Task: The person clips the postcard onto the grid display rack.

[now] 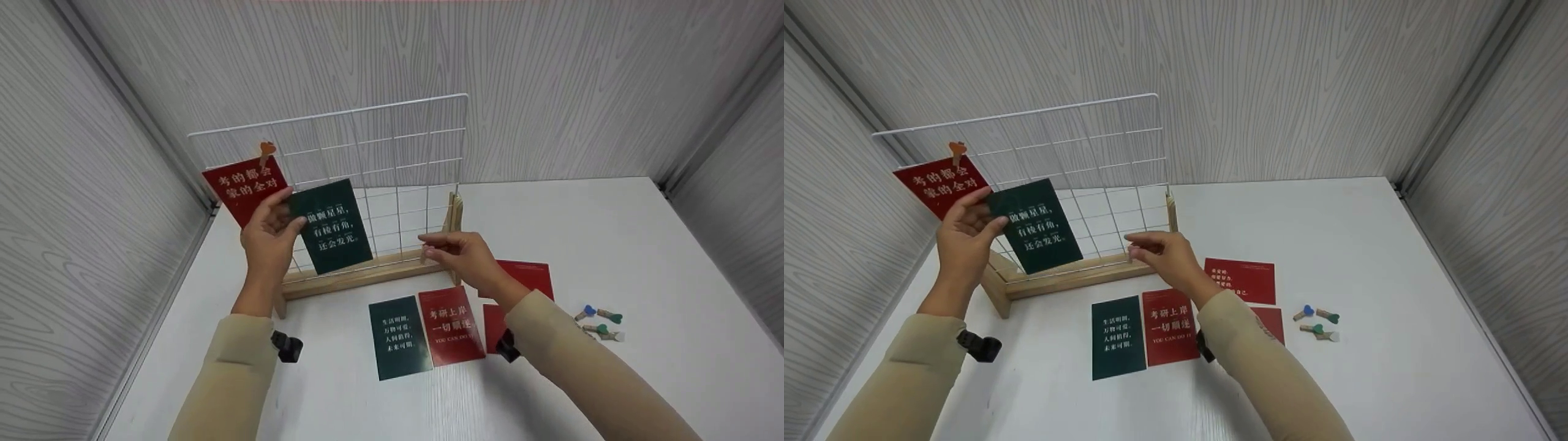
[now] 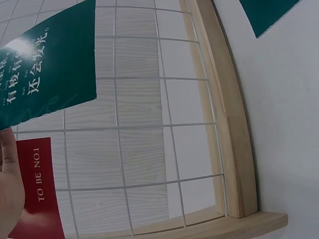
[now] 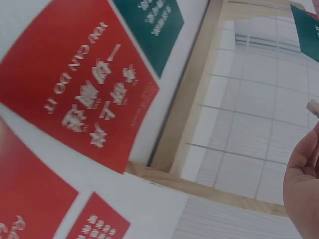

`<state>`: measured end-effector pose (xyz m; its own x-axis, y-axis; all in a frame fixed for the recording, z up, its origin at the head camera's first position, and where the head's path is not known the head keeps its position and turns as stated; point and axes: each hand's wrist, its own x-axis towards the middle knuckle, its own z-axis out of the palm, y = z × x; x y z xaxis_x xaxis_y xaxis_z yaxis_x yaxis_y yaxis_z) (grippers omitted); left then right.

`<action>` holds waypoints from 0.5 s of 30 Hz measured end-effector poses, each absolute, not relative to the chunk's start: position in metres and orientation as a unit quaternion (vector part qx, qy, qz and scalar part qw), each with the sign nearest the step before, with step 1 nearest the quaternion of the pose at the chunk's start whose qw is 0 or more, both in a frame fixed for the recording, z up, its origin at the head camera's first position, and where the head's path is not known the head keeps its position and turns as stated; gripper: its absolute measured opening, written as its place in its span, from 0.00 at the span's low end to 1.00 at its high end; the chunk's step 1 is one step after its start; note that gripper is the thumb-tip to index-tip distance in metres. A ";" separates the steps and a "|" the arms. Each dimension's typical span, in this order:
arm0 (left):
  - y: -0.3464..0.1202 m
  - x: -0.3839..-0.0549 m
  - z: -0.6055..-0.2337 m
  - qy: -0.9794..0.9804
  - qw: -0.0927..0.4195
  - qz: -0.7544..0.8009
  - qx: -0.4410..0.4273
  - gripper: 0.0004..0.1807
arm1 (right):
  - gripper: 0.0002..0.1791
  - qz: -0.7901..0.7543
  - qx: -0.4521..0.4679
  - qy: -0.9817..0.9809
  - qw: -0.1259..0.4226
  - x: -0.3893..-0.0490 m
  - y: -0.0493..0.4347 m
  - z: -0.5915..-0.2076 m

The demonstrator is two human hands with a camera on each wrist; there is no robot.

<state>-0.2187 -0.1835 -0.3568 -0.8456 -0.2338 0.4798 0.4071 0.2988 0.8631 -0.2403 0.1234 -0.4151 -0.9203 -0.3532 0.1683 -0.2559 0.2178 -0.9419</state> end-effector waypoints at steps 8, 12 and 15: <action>-0.188 -0.239 -0.362 -0.759 0.296 -0.575 -0.067 0.25 | 0.13 -0.574 -0.224 0.787 0.015 -0.251 0.106 -0.389; -0.188 -0.240 -0.356 -0.753 0.301 -0.580 -0.077 0.24 | 0.13 -0.568 -0.228 0.791 0.000 -0.255 0.097 -0.376; -0.188 -0.241 -0.352 -0.759 0.304 -0.571 -0.077 0.24 | 0.13 -0.562 -0.233 0.794 -0.018 -0.259 0.090 -0.365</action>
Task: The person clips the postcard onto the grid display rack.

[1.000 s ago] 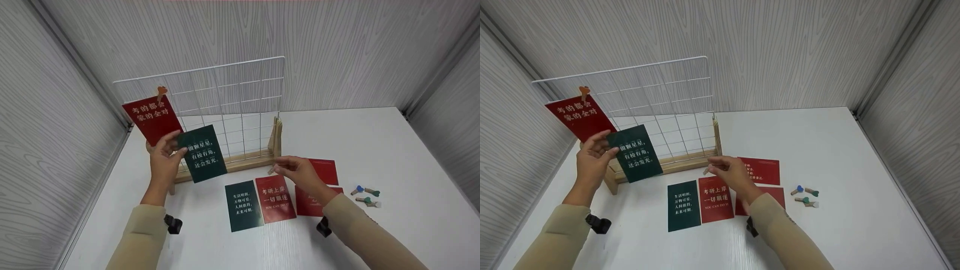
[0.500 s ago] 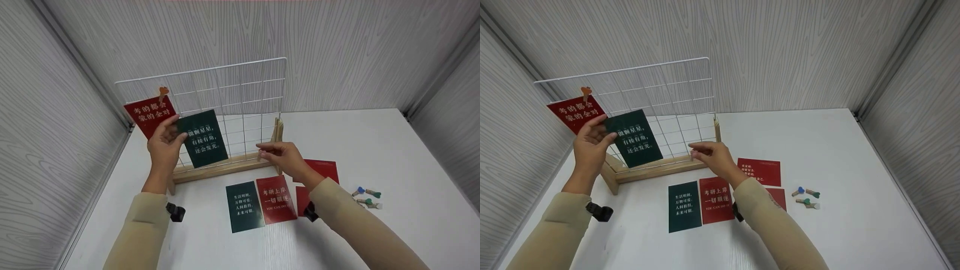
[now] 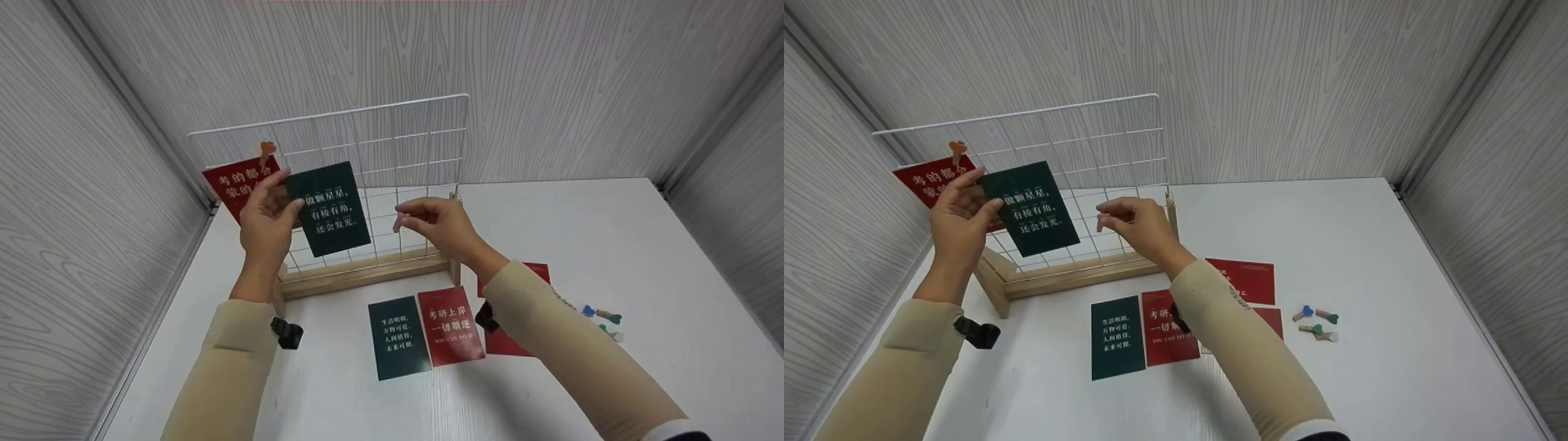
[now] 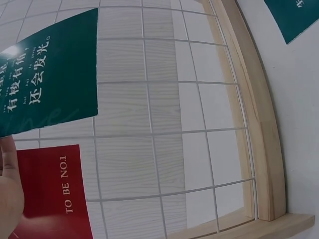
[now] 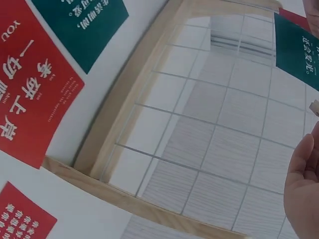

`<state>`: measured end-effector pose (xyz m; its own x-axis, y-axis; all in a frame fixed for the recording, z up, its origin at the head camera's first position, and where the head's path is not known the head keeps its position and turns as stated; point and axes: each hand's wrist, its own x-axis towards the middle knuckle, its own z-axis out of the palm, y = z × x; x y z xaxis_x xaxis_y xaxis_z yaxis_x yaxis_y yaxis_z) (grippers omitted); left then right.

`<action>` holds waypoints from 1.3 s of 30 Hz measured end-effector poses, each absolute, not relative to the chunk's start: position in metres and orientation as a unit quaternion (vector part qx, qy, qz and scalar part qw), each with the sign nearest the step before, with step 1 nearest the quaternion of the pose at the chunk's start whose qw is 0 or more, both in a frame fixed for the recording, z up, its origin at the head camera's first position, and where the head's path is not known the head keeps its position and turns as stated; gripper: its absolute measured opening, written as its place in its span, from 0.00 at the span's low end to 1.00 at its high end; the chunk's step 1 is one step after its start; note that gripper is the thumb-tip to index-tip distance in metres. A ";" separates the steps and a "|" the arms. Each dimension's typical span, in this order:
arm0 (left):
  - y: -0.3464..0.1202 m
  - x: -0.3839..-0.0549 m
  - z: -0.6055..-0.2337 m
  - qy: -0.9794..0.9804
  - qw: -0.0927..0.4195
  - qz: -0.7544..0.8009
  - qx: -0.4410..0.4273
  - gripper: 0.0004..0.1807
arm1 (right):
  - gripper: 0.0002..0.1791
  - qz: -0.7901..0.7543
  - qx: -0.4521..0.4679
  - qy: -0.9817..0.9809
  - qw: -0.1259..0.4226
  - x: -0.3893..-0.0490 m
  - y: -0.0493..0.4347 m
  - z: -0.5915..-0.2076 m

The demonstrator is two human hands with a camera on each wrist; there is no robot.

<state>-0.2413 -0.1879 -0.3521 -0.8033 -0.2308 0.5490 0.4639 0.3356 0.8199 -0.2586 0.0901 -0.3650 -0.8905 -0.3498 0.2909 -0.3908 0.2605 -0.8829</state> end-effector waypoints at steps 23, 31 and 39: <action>-0.182 -0.249 -0.332 -0.740 0.340 -0.569 -0.114 0.24 | 0.11 0.554 0.261 -0.781 0.123 -0.277 0.044 -0.294; -0.176 -0.246 -0.328 -0.737 0.357 -0.565 -0.103 0.23 | 0.10 0.548 0.247 -0.784 0.157 -0.279 0.027 -0.276; -0.174 -0.248 -0.329 -0.742 0.370 -0.552 -0.089 0.21 | 0.10 0.544 0.227 -0.788 0.179 -0.278 0.016 -0.267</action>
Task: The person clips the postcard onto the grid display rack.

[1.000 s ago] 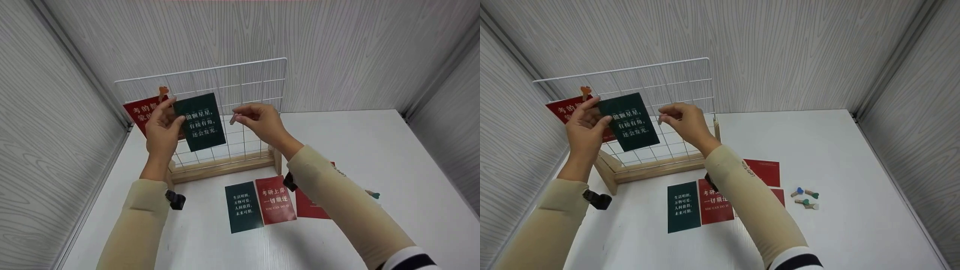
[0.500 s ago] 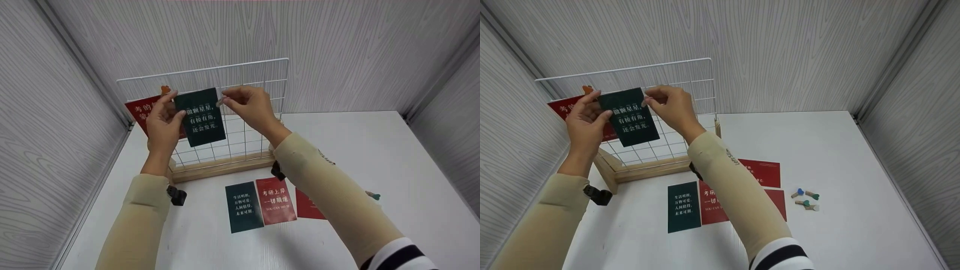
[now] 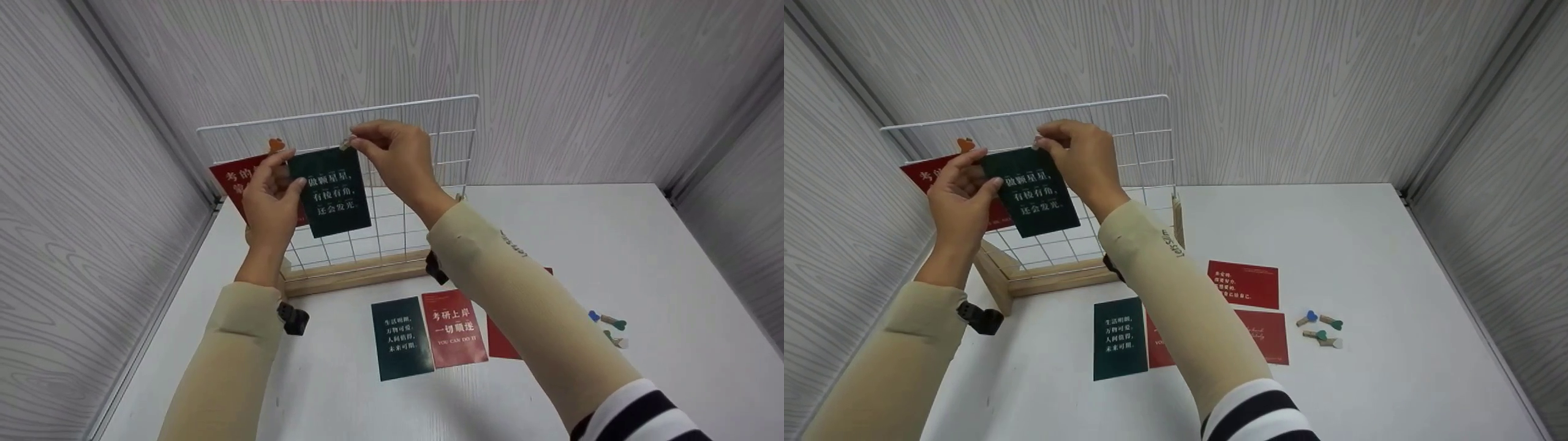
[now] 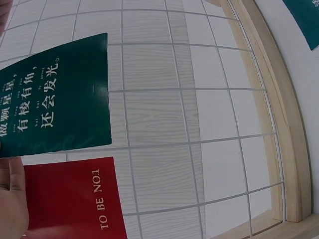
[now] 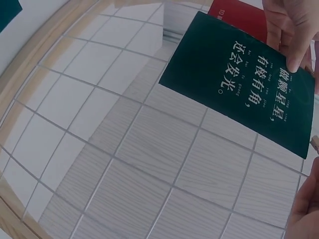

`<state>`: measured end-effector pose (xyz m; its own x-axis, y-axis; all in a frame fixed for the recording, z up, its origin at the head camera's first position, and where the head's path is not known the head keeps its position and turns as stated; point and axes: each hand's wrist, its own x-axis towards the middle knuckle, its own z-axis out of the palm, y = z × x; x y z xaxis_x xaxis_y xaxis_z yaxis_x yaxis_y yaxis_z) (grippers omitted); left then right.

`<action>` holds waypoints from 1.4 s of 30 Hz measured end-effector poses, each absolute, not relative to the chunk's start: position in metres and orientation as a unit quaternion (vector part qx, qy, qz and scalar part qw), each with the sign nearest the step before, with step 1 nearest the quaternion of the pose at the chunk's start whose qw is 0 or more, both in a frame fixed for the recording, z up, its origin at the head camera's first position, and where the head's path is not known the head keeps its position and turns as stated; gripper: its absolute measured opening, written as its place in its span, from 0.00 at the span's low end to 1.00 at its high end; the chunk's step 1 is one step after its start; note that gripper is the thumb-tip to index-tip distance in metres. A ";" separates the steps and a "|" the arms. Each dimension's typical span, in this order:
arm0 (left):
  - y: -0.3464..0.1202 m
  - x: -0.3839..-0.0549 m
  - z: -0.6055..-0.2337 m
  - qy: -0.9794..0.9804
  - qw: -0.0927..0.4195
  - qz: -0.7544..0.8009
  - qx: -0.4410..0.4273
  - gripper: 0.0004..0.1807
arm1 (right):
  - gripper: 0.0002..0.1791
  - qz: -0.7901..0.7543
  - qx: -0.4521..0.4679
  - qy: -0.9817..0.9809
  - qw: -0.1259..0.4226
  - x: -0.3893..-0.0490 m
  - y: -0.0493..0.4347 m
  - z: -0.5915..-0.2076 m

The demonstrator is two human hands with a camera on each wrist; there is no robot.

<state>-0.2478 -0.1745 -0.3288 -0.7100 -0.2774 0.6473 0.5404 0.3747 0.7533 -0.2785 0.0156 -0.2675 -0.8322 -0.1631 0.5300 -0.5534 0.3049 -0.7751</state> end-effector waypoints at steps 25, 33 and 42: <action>-0.162 -0.247 -0.330 -0.748 0.422 -0.508 -0.064 0.20 | 0.09 0.453 0.218 -0.844 0.188 -0.281 0.002 -0.259; -0.163 -0.248 -0.330 -0.751 0.427 -0.500 -0.060 0.19 | 0.10 0.420 0.220 -0.858 0.197 -0.280 0.000 -0.257; -0.164 -0.249 -0.334 -0.761 0.438 -0.474 -0.066 0.19 | 0.13 0.360 0.249 -0.869 0.230 -0.280 -0.002 -0.261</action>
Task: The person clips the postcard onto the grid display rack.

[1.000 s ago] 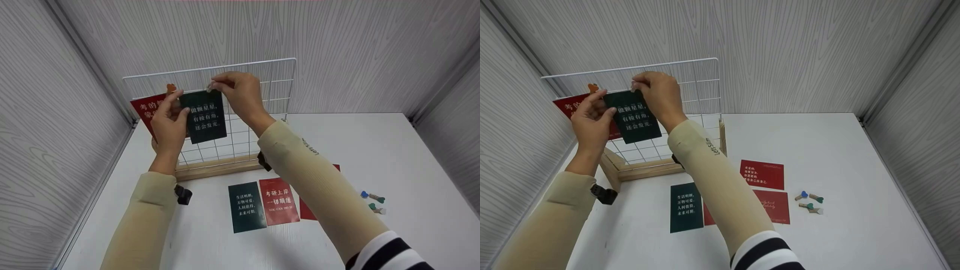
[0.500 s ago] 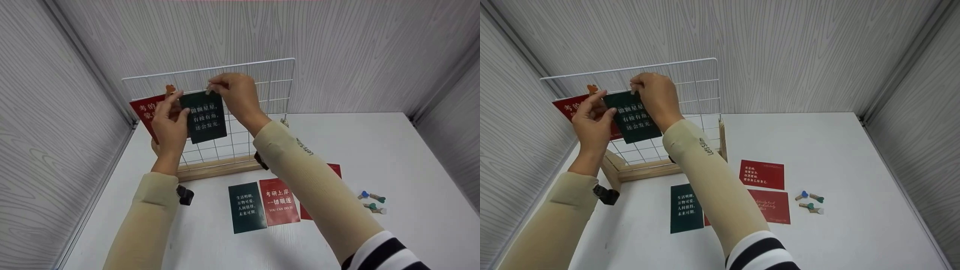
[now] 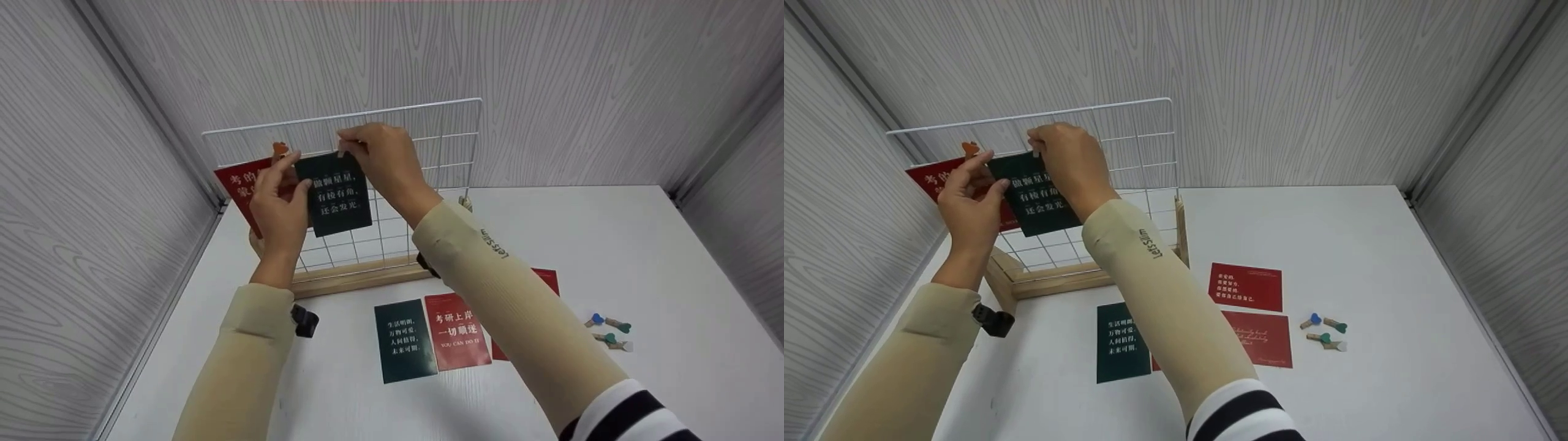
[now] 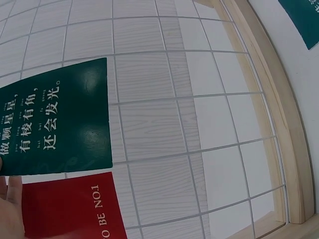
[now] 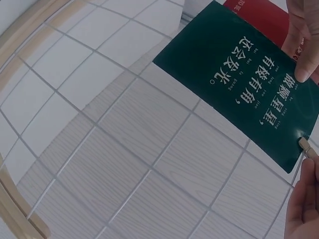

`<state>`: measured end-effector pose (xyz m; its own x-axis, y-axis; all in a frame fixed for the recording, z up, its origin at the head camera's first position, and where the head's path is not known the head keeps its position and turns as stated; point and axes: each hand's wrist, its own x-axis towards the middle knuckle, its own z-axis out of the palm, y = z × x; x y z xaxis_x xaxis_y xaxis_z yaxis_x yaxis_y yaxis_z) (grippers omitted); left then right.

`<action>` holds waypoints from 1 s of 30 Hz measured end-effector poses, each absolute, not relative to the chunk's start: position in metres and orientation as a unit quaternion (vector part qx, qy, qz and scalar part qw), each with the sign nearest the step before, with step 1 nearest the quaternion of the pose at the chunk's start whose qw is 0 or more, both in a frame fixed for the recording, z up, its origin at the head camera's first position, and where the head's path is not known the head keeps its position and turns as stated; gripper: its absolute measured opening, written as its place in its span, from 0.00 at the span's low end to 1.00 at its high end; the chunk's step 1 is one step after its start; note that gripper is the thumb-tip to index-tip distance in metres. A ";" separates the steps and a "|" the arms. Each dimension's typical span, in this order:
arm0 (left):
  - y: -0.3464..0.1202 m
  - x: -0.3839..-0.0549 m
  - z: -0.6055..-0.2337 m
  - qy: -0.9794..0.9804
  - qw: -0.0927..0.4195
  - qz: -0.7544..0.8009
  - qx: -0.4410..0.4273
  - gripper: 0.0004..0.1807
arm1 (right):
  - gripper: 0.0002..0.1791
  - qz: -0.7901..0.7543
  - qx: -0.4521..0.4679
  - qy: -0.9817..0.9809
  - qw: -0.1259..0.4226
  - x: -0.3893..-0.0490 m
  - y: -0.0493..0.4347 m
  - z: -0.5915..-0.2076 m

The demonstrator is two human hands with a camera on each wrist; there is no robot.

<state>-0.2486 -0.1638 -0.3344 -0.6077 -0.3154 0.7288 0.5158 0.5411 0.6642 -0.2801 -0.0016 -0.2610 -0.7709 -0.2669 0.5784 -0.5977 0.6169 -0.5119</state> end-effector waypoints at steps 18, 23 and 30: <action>-0.162 -0.251 -0.339 -0.758 0.451 -0.466 -0.061 0.19 | 0.22 0.320 0.341 -0.846 0.257 -0.280 0.011 -0.280; -0.164 -0.251 -0.339 -0.753 0.457 -0.469 -0.062 0.19 | 0.22 0.331 0.356 -0.829 0.278 -0.281 0.015 -0.286; -0.166 -0.251 -0.341 -0.740 0.460 -0.487 -0.057 0.19 | 0.21 0.343 0.348 -0.824 0.288 -0.281 0.020 -0.294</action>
